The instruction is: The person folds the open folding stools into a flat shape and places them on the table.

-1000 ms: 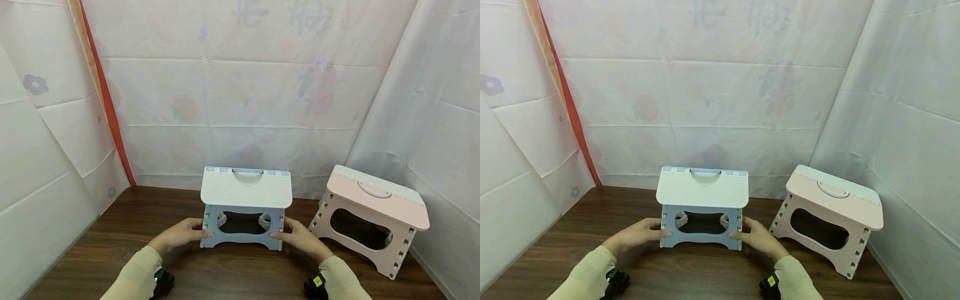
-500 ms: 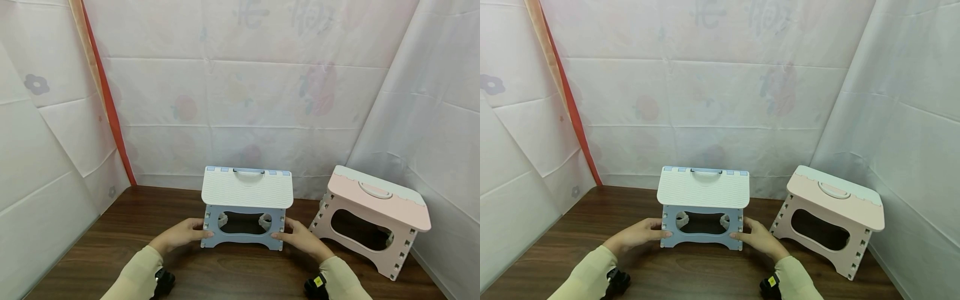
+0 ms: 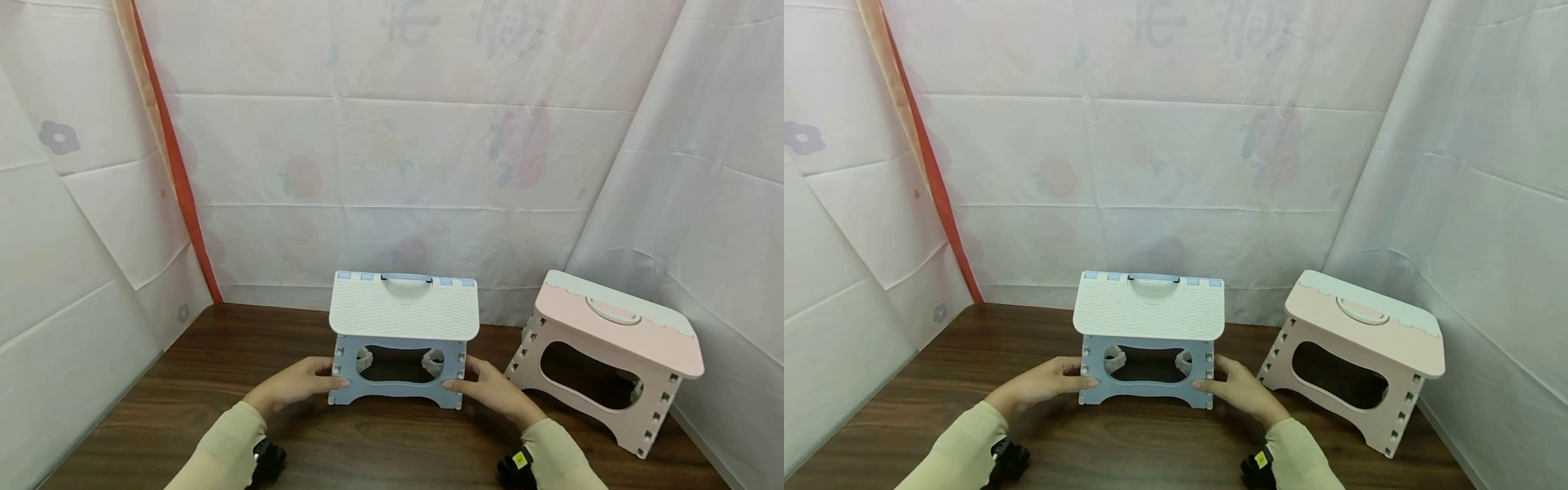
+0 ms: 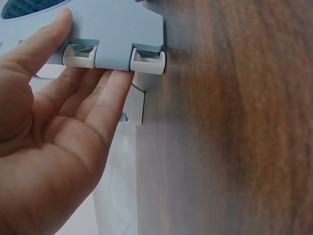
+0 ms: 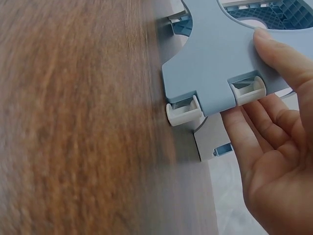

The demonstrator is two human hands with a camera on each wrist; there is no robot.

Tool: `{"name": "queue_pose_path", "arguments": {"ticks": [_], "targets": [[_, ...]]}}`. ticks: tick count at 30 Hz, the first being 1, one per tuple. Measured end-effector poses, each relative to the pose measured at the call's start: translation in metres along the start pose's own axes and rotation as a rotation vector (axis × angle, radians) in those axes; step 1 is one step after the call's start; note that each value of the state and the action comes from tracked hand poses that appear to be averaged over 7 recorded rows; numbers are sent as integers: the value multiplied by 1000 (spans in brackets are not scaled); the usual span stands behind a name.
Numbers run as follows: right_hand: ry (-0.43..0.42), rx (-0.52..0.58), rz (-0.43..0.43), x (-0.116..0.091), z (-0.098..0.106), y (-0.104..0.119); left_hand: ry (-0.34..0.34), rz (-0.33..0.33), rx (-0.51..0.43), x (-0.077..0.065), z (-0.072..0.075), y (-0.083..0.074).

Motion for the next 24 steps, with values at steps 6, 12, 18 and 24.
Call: {"name": "queue_pose_path", "arguments": {"ticks": [6, 12, 18, 24], "targets": [[2, -1, 2, 0, 0, 0, 2, -2, 5, 0, 0, 1], [7, -3, 2, 0, -1, 1, 7, -3, 1, 0, 0, 1], [20, 8, 5, 0, -2, 1, 10, -2, -5, 0, 0, 2], [22, 14, 1, 0, -2, 0, 14, 4, -4, 1, 0, 4]]}}
Point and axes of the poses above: each hand's wrist, its own x-axis towards the middle knuckle, its own z-axis out of the back of the hand, y = z × x, the point moved 10 cm from there along x, towards the middle knuckle, and after that the axes turned 3 degrees about x, right-handed, at the moved point
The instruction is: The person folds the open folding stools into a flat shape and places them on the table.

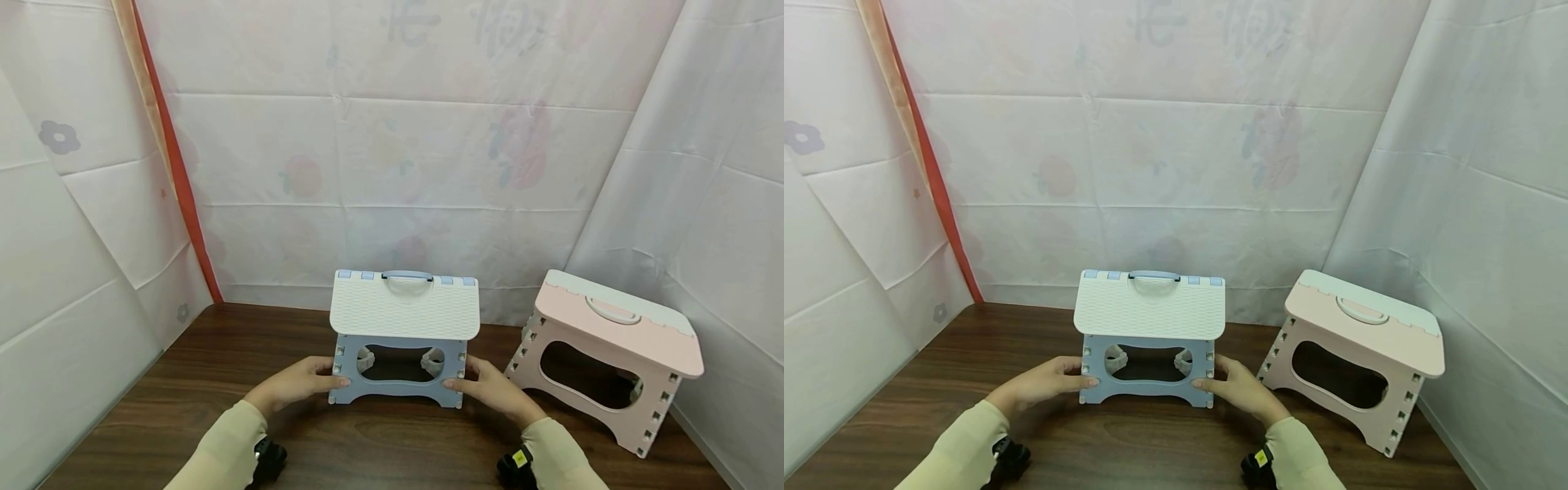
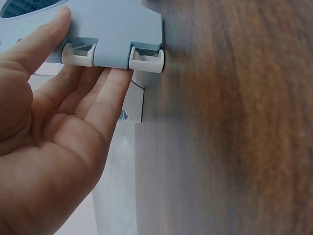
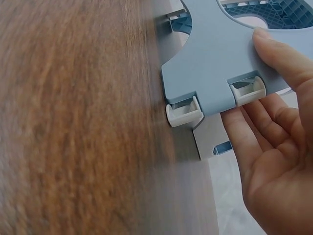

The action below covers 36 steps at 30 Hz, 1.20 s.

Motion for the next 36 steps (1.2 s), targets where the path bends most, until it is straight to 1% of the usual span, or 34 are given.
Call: {"name": "queue_pose_path", "arguments": {"ticks": [9, 16, 25, 36], "targets": [[1, -6, -2, 0, 0, 0, 11, -14, -6, 0, -1, -3], [7, -6, -1, 0, 0, 1, 18, -10, -12, 0, -2, -2], [19, -6, 23, 0, -1, 3, 11, -15, 3, 2, -1, -2], [19, -6, 25, 0, -1, 1, 15, -11, 18, 1, -1, -1]]}}
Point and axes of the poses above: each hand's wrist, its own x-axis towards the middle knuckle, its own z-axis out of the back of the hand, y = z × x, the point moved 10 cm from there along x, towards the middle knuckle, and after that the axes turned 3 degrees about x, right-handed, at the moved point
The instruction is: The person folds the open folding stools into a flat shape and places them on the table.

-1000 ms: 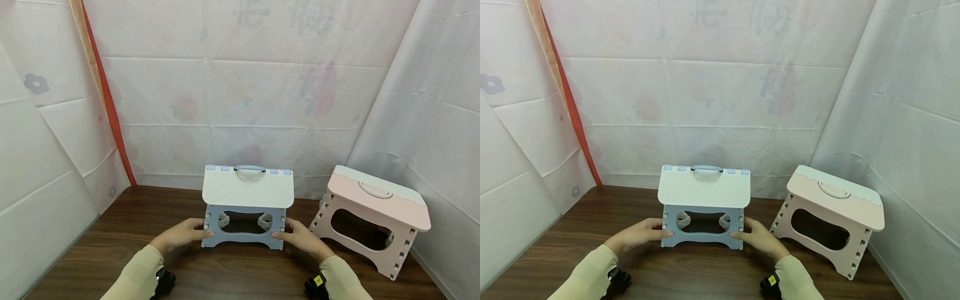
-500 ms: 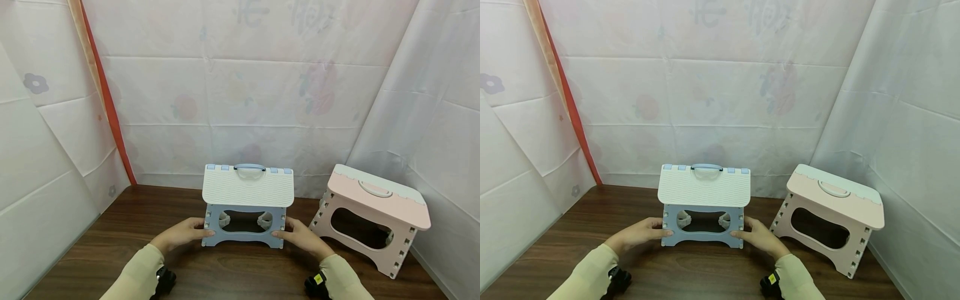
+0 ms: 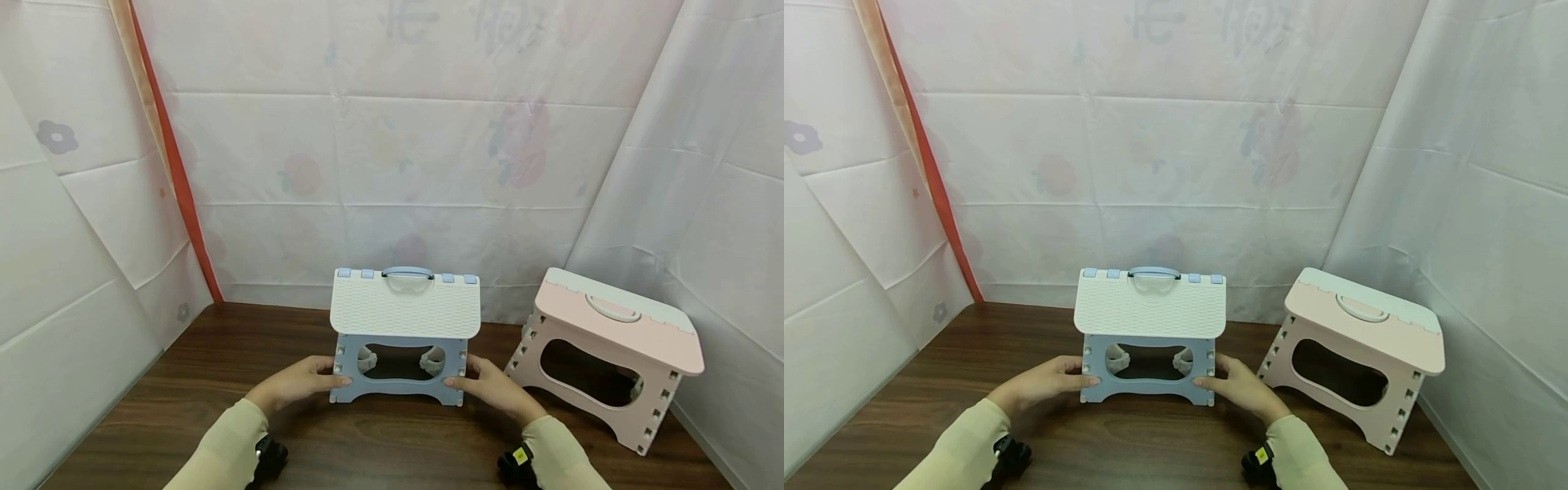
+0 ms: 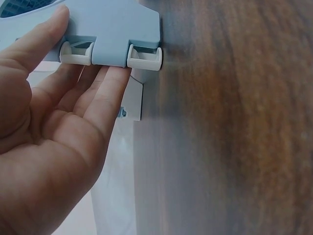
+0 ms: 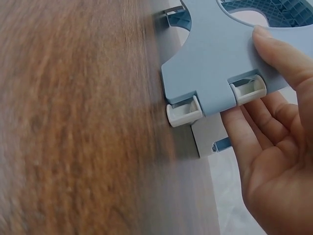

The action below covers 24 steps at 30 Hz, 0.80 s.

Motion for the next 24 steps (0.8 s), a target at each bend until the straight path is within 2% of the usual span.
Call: {"name": "queue_pose_path", "arguments": {"ticks": [11, 24], "targets": [[5, -8, 0, 1, 0, 0, 11, -5, -35, 1, -1, 0], [7, -12, -2, 1, 0, 0, 20, -6, 4, 1, -1, 2]]}}
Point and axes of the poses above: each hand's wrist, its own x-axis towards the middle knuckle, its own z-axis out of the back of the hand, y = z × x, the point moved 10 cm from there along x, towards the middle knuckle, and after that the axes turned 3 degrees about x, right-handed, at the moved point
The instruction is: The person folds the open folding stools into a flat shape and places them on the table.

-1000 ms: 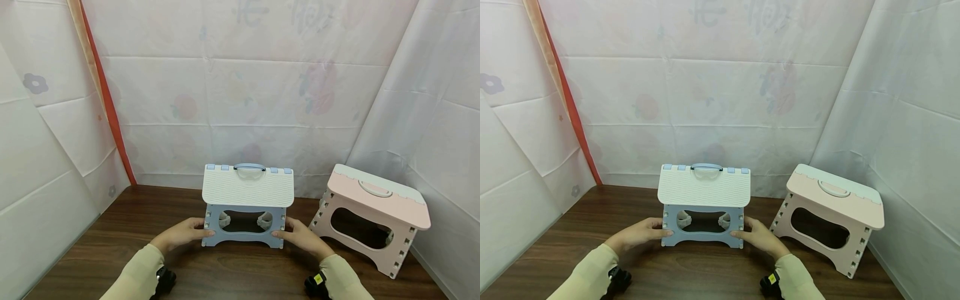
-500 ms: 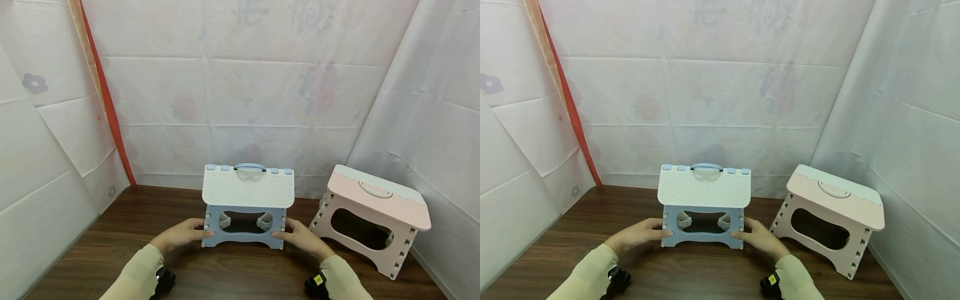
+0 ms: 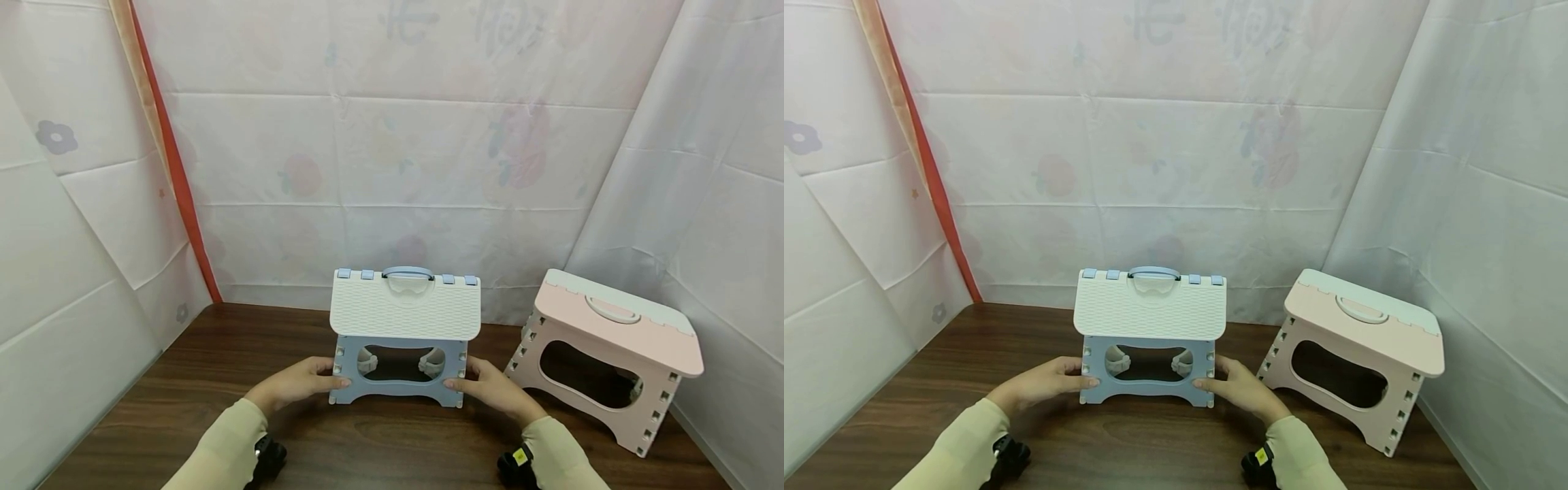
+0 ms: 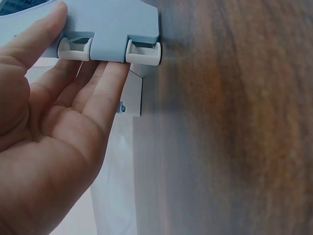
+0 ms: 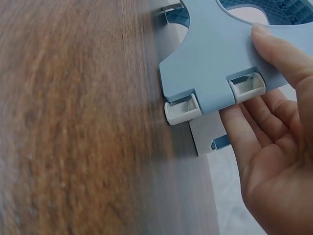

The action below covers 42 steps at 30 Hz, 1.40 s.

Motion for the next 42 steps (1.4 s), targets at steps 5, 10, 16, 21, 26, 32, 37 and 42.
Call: {"name": "queue_pose_path", "arguments": {"ticks": [5, 10, 16, 21, 26, 32, 37, 42], "targets": [[0, -1, -2, 0, 0, 0, 4, 6, -6, 0, 0, 1], [3, 0, 1, -1, -1, 0, 12, 0, -6, 0, -1, 0], [8, 2, 4, 0, -1, 0, 15, -1, -5, 0, -1, 0], [10, 4, 9, 0, -1, 0, 14, 0, 0, 0, 0, 1], [11, 5, 3, 0, -1, 0, 14, 2, 3, 1, 0, 1], [20, 6, 4, 0, -1, 1, 24, -3, -4, 2, 0, 1], [23, 4, -2, 0, -1, 1, 28, -2, -4, 2, 0, 1], [23, 3, -2, 0, -2, 0, 29, 1, 4, 2, 0, 2]]}}
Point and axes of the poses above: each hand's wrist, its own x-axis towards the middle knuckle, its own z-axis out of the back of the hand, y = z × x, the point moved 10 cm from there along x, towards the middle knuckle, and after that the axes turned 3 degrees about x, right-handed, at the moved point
